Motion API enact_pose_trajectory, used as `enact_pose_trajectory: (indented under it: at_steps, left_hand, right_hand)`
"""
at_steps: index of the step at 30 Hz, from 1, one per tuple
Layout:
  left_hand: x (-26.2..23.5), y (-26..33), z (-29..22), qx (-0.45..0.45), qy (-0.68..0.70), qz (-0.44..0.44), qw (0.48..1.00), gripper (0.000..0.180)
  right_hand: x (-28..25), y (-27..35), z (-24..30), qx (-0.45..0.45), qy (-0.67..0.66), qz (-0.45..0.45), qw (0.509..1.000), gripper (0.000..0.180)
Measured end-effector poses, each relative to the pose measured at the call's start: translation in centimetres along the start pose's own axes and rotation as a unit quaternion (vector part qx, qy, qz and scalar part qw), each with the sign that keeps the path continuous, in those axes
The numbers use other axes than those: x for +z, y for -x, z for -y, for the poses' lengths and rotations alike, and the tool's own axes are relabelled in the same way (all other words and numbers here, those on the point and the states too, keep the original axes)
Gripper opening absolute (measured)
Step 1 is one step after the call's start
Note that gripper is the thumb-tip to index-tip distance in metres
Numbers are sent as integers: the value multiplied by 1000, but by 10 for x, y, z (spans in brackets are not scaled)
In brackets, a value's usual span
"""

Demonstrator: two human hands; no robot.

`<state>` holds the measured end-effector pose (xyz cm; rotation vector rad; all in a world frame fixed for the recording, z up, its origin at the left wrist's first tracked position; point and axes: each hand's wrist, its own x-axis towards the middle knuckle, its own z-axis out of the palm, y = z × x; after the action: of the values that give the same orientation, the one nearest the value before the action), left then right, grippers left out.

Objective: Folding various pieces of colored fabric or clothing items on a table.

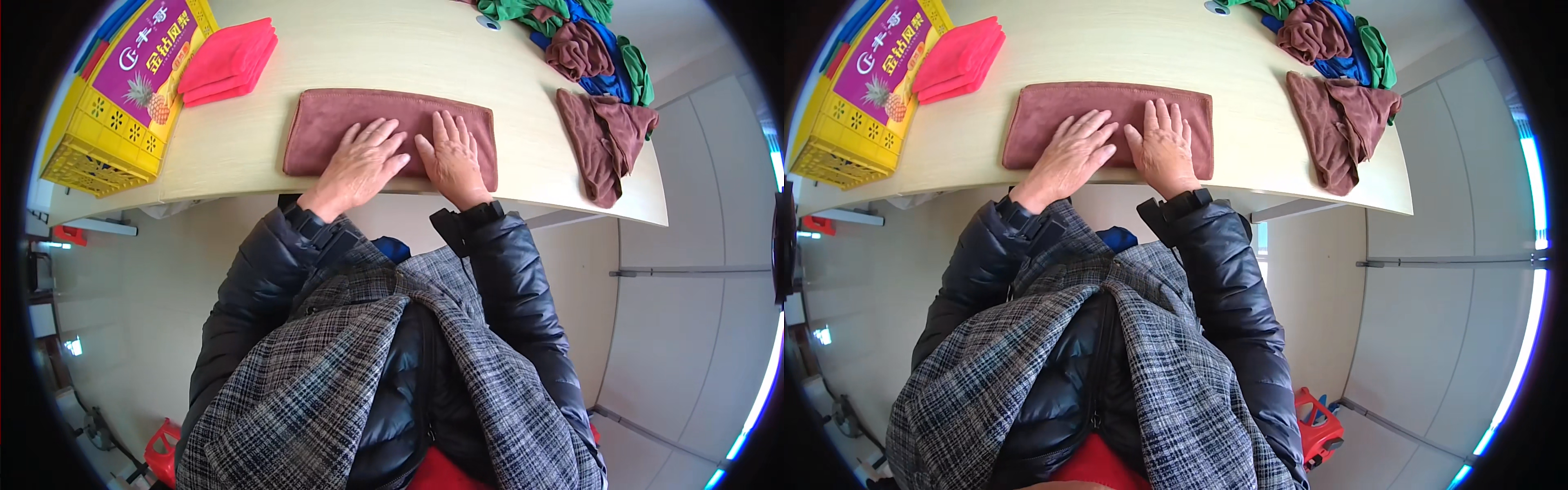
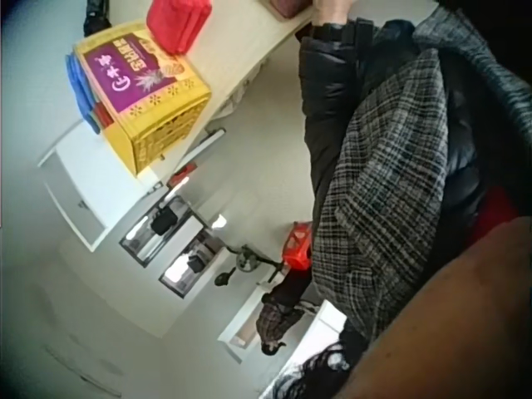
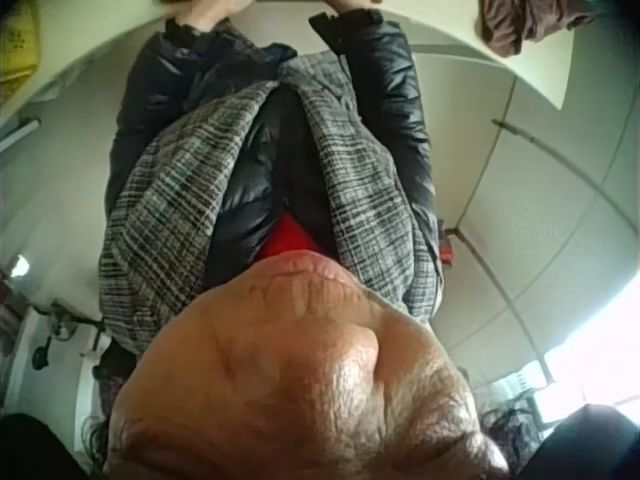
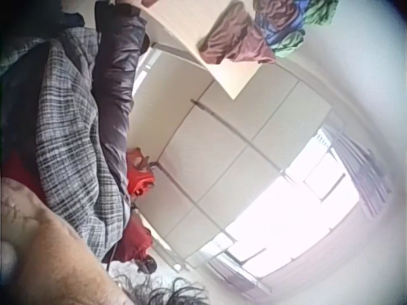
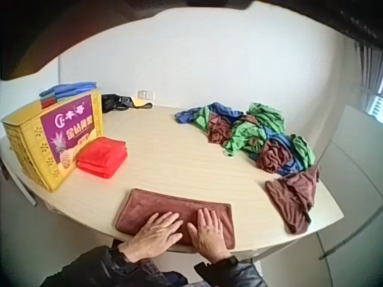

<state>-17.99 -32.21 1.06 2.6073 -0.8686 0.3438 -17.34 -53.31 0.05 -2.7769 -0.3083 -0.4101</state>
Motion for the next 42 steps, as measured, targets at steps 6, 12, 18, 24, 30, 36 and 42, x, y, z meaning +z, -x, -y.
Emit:
enact_pose_trajectory:
  at_steps: [6,12,18,24,30,36,42]
  left_hand:
    - [-7,20,35,-93,7,53,994,58]
    - [-20,41,63,-161,-78,27,984,59]
    - [-29,50,65,-217,-124,19,968,60]
    - [-2,4,16,-42,-102,-6,994,59]
    - [16,-21,-4,-30,-48,59,997,59]
    - [12,-17,4,-28,-69,71,995,60]
    - [-3,-10,53,-96,-112,79,986,66]
  right_hand:
    - [-3,6,-25,25,69,18,997,67]
    - [-20,21,-52,73,55,42,995,64]
    - [-33,31,-65,134,147,49,979,60]
    - [-19,3,-11,9,43,0,999,58]
    - [2,-9,-1,20,53,38,998,60]
    - [-1,-3,-7,-1,89,34,995,64]
    - [-8,-5,-24,26,94,29,995,68]
